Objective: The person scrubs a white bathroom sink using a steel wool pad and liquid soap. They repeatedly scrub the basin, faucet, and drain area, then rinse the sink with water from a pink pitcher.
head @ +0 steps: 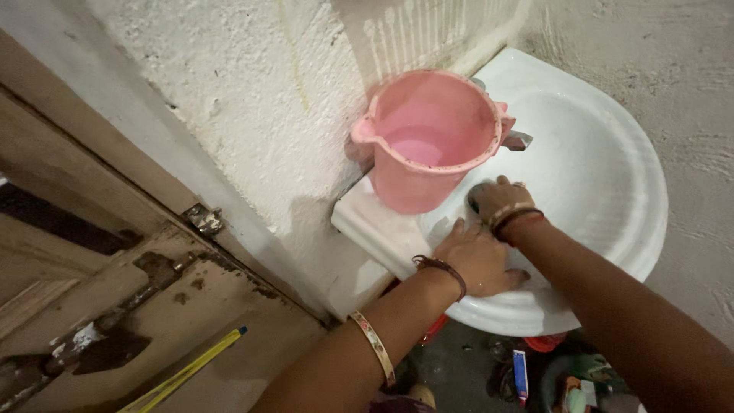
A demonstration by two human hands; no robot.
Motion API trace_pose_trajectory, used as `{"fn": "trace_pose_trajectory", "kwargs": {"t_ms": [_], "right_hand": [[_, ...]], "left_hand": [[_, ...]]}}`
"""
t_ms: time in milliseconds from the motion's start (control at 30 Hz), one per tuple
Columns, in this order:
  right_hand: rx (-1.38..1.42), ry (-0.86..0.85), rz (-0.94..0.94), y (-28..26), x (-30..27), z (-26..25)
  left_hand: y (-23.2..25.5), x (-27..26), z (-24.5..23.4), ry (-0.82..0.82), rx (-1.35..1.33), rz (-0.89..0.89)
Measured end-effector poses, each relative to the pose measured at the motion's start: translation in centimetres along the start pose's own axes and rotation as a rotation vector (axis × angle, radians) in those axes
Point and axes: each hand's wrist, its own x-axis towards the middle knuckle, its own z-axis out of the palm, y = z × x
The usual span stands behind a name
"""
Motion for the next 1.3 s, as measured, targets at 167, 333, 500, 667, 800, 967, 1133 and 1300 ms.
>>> {"fn": "trace_pose_trajectory", "kwargs": {"t_ms": [167,333,500,667,800,967,1133,1300], "right_hand": [[0.176,-0.123,0.035,0.5,0.7,-1.5],[0.04,0.05,-0.092,2.1,-1.6,-1.4],[-0.096,0.17,-0.229,1.4,-0.8,-1.5],[0.131,-0.021,0.189,-1.4,0.9,-1.8],[0.207,-0.062,0.22,-1.2,0.4,-2.7],[0.313,0.031,-0.045,2.1,-1.9,-1.8],[0.227,0.211,-0.324,6.5,-1.1,0.9],[0.272,0.308,-0.015,7.5,1.8,1.5]], "left_hand": [[0.2,-0.4,-0.7,0.005,0.028,0.005],[0.4,-0.5,-0.4,-0.011,0.015,-0.015],[0.3,-0.3,-0.5,-0.015,0.006,-0.021],[0.4,-0.2,-0.7,-0.084,-0.014,-0.072],[0.3,-0.4,-0.6,0.008,-0.002,-0.038],[0.2,-0.6,-0.8,-0.028,-0.007,-0.035],[-0.2,-0.5,-0.9,-0.021,-0.043,-0.04],[-0.2,-0.3,-0.9,-0.034,-0.052,-0.032]]}}
